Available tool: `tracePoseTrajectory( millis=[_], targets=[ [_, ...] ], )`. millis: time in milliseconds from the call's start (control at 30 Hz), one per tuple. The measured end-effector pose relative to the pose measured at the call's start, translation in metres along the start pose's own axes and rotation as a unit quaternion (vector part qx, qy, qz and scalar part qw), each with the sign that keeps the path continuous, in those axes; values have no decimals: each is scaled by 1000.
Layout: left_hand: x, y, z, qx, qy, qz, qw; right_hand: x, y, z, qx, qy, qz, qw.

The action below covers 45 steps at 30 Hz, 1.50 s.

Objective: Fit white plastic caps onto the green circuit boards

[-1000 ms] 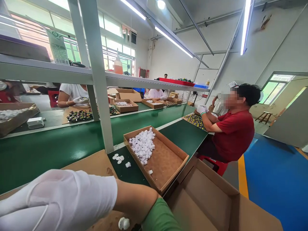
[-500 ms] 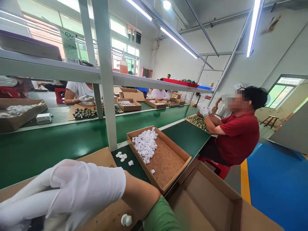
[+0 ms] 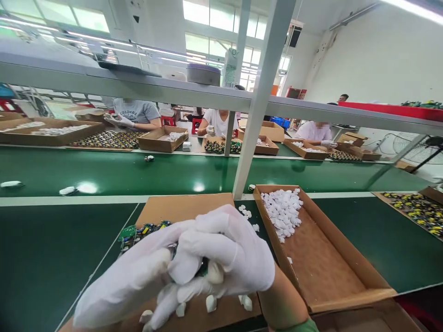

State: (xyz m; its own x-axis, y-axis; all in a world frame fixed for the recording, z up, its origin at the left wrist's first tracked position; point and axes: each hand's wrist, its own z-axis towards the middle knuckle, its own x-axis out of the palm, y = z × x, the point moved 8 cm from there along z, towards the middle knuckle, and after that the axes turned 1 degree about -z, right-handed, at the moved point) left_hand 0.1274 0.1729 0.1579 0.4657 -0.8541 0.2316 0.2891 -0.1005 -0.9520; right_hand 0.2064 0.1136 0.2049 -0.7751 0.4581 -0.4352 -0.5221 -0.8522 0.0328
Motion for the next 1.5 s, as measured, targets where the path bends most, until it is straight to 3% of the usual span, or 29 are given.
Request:
tracePoseTrajectory(
  millis=[100,200,300,367,433,500,667,833,967,1100,1267,1333,1500],
  targets=[
    [1,10,-1,-8,-14,-38,999,5,3,-1,-26,6,50,998],
    [-2,11,-4,5,-46,-41,998,3,-4,-6,23,-33,42,998],
    [0,9,-5,7,-46,-23,999,7,-2,-7,30,-20,16,999],
    [1,5,-6,32,-46,0,998,11,3,-5,9,-4,2,1000],
    [-1,3,-6,56,-57,11,997,8,4,-5,8,-25,14,1000],
    [-2,7,-6,57,-65,-8,996,5,-1,-6,26,-59,43,997],
    [-3,16,-3,50,-73,-102,991,14,-4,-15,15,-18,31,999],
    [8,11,0,30,-28,-76,996,6,-10,-19,40,-33,46,998],
    [19,-4,0,32,31,14,999,3,-2,-11,-4,7,-31,999],
    [14,-9,4,22,2,93,995,5,-1,-4,-3,48,-82,995],
    [21,-13,7,42,49,64,996,4,4,1,3,52,-96,994],
    [20,-14,6,36,43,66,996,3,8,-1,-15,50,-99,994],
    [18,-8,1,52,41,27,997,-4,0,-23,23,-12,-75,997]
  ],
)
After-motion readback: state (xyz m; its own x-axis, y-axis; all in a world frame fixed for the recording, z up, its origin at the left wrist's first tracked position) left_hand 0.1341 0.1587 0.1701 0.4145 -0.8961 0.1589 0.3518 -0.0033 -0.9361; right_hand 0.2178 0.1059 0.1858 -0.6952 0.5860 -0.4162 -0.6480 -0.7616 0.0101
